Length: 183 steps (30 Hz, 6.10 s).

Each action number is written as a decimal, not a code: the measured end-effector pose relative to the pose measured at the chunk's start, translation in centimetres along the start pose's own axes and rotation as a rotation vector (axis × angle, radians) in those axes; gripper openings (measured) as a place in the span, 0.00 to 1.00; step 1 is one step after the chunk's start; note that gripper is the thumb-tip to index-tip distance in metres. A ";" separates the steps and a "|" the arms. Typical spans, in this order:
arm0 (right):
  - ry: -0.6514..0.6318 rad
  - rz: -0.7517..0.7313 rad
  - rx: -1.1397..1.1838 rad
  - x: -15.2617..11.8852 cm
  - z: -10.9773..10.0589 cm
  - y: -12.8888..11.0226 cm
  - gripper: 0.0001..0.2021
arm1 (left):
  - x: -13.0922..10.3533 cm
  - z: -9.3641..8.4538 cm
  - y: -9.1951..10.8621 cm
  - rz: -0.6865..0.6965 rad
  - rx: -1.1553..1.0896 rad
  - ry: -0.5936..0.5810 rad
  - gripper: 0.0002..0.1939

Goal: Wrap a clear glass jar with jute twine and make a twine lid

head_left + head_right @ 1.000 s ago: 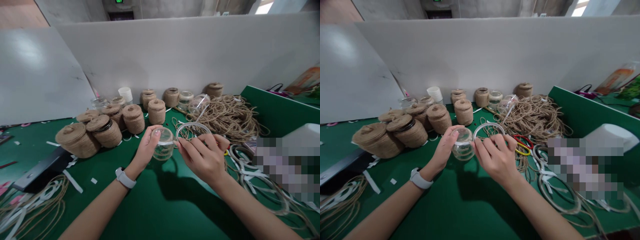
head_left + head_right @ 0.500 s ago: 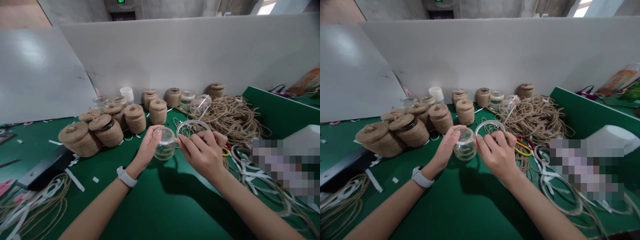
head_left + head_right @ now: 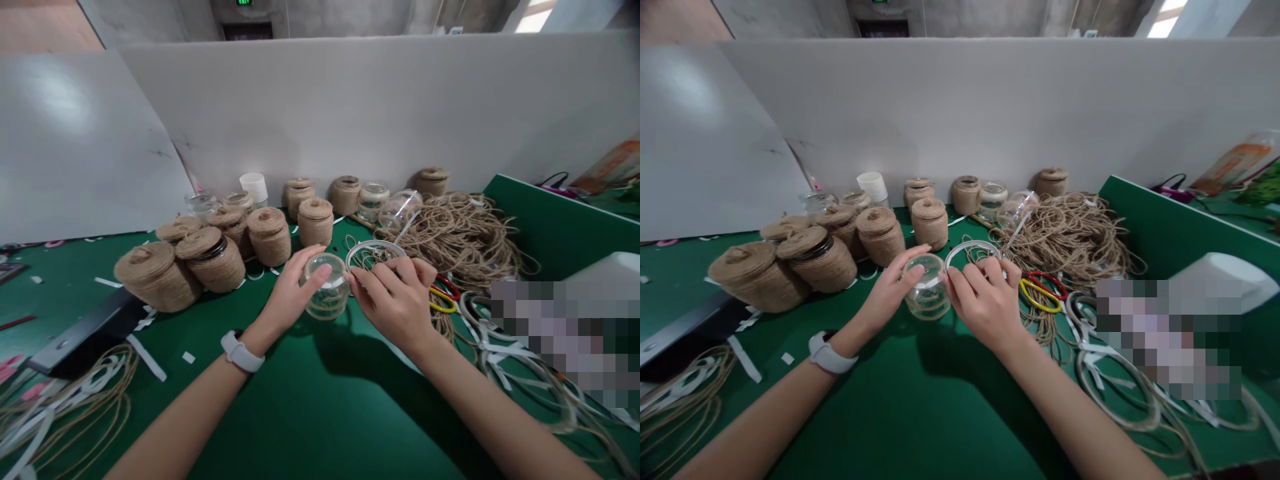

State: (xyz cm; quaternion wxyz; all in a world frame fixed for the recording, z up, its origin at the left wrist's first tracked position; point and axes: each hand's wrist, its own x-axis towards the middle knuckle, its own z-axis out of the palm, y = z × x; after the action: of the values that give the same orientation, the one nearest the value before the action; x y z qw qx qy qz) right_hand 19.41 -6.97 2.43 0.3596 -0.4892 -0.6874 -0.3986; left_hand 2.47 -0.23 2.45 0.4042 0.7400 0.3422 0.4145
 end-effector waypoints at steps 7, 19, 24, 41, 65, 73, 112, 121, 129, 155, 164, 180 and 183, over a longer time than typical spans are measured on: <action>-0.058 0.067 0.077 -1.0 0.8 0.6 0.08 | -0.7 -0.2 1.2 -0.053 -0.004 -0.019 0.30; -0.005 0.066 0.032 -1.6 0.6 2.4 0.15 | 0.4 -1.2 0.7 -0.086 -0.306 -0.259 0.24; 0.002 0.055 -0.008 -1.3 1.3 2.0 0.16 | 0.5 -1.1 0.3 -0.102 -0.368 -0.298 0.23; -0.104 0.152 0.282 -1.9 1.1 0.8 0.10 | 2.0 -3.7 -0.6 0.035 0.057 -0.213 0.34; -0.088 0.350 0.155 -1.6 1.1 1.9 0.12 | 1.4 -0.8 -0.6 0.000 -0.050 -0.063 0.27; -0.082 0.285 0.070 -1.3 1.3 1.9 0.10 | 1.3 -0.5 -0.6 0.028 -0.109 -0.085 0.22; -0.054 0.224 0.199 -1.5 0.4 1.1 0.14 | 1.2 -0.3 0.3 0.034 -0.068 -0.088 0.30; -0.021 0.259 0.090 -1.2 0.7 2.3 0.11 | 1.2 -0.9 0.7 0.025 -0.140 -0.241 0.26; -0.048 0.244 0.111 -1.2 0.7 2.0 0.11 | 1.1 -1.1 0.8 -0.027 -0.230 -0.332 0.30; -0.063 0.273 0.258 -1.3 0.4 0.8 0.08 | 1.4 -1.2 1.4 0.032 0.045 -0.164 0.28; -0.080 0.253 0.144 -1.0 0.3 0.9 0.09 | 1.4 -1.4 1.7 0.022 -0.005 -0.227 0.27; -0.084 0.223 0.124 -0.2 -0.4 -0.5 0.10 | 0.7 -0.2 3.0 0.064 0.225 -0.110 0.21; -0.068 0.262 0.149 -0.1 -0.4 -0.6 0.12 | 0.5 0.2 3.0 0.146 0.293 -0.120 0.18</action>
State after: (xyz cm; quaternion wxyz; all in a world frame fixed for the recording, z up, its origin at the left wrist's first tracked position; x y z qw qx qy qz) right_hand 18.86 -7.52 2.42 0.4203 -0.5596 -0.6574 -0.2792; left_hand 3.34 -1.16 5.18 0.2806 0.8373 0.3194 0.3438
